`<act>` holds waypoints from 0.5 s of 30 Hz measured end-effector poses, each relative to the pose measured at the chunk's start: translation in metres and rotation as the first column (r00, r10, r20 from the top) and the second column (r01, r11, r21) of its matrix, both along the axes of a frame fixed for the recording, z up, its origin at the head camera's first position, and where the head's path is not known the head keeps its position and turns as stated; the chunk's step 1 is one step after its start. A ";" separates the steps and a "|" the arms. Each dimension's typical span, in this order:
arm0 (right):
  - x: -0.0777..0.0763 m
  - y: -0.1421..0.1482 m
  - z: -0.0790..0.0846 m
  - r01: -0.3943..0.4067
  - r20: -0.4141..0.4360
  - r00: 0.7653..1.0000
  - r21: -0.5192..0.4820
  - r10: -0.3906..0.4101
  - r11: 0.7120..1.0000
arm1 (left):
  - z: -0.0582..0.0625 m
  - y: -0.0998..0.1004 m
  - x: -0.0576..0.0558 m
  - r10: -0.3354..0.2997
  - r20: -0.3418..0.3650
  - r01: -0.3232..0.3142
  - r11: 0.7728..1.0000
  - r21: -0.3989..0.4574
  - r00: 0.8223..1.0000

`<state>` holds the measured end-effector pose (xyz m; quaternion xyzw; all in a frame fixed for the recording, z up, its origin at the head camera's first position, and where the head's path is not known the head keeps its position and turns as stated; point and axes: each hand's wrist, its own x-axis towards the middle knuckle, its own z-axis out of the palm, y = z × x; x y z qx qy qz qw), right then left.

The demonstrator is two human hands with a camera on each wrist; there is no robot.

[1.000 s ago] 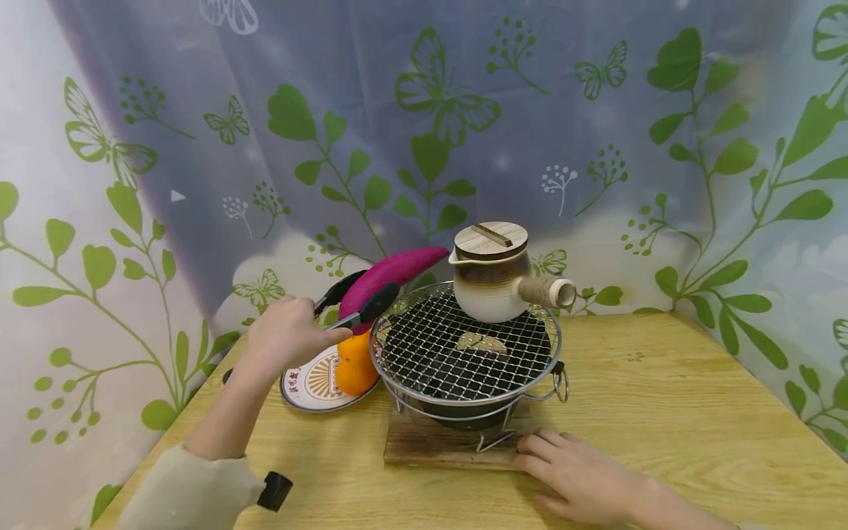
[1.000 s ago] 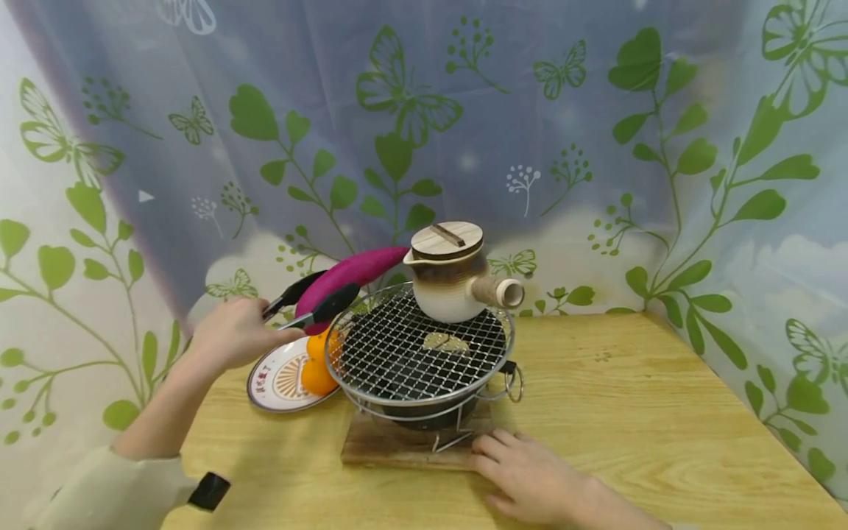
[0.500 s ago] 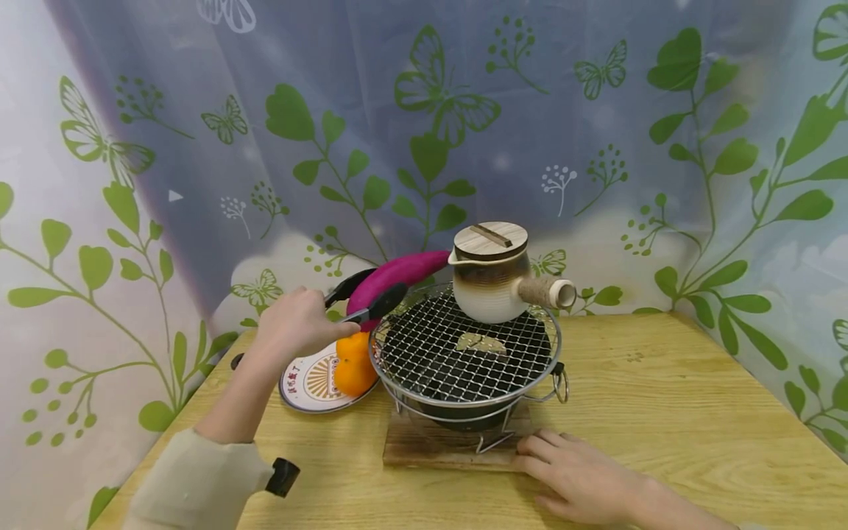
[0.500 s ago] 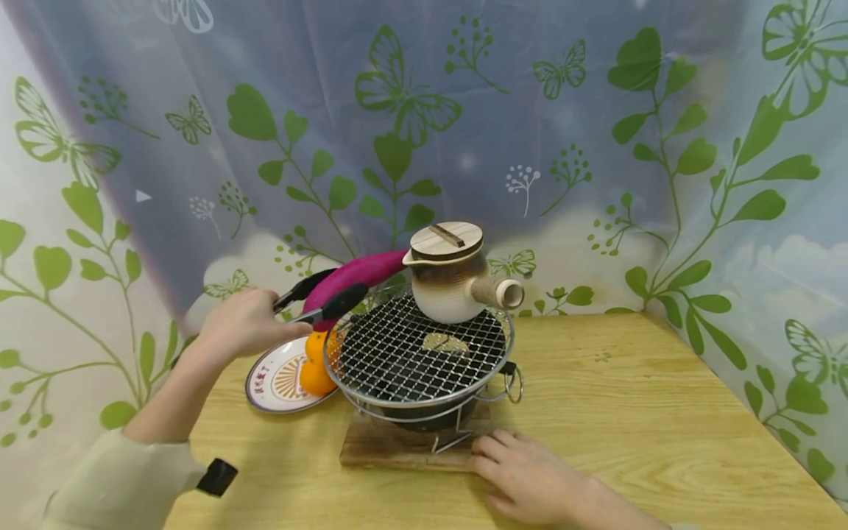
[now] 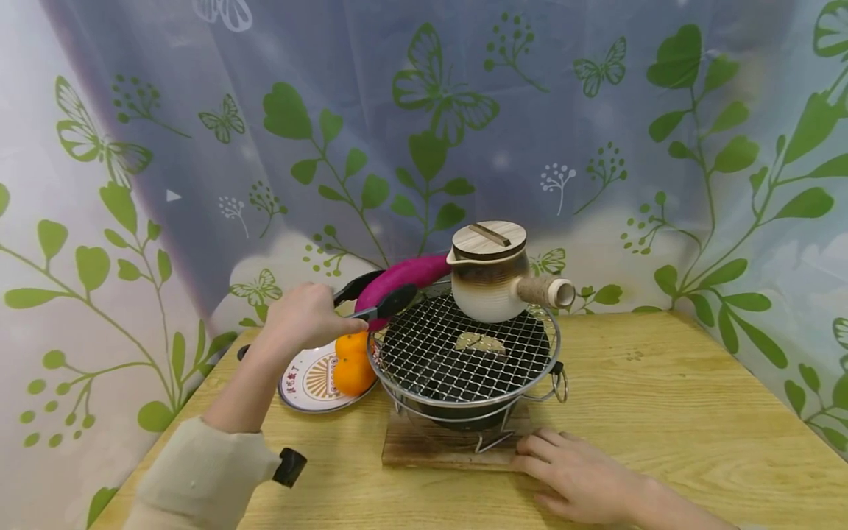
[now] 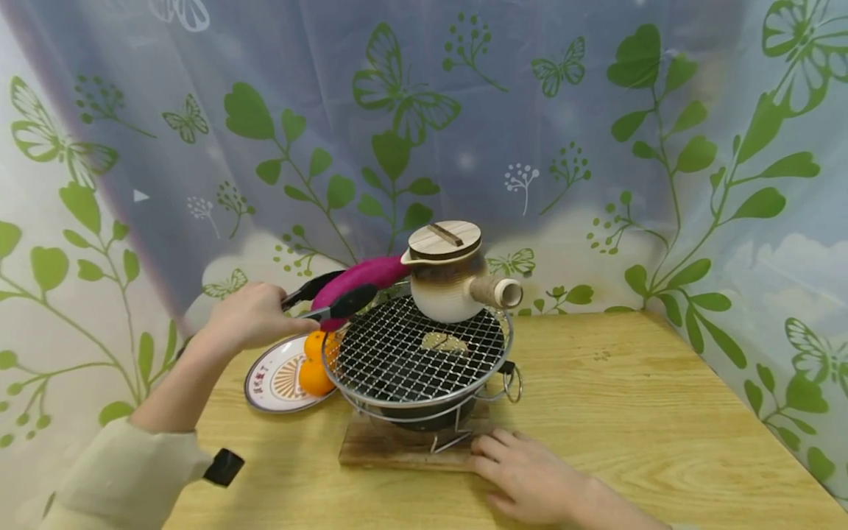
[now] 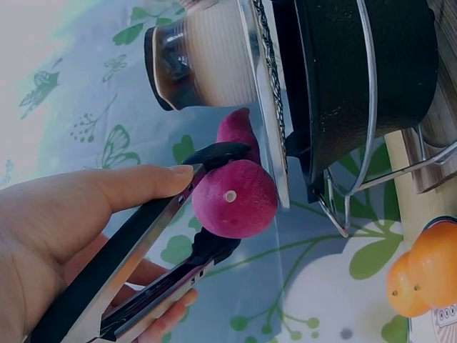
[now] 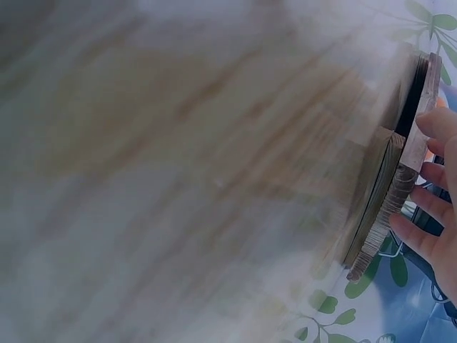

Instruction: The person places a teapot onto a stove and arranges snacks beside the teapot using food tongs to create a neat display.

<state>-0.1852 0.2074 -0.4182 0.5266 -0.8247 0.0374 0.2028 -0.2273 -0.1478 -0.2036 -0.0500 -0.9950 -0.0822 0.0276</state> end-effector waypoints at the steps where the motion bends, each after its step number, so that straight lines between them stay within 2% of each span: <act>1: 0.000 0.000 0.000 -0.001 -0.002 1.000 0.000 0.001 1.000 | 0.000 0.000 0.000 0.000 0.004 0.000 1.000 0.000 1.000; 11: -0.003 0.000 0.002 -0.020 -0.033 0.999 0.006 0.020 1.000 | 0.002 0.007 0.000 -0.015 0.016 0.015 1.000 -0.017 1.000; 15: -0.002 0.000 0.002 -0.013 -0.022 1.000 0.021 0.013 1.000 | 0.001 0.008 0.001 -0.016 0.017 0.017 1.000 -0.021 1.000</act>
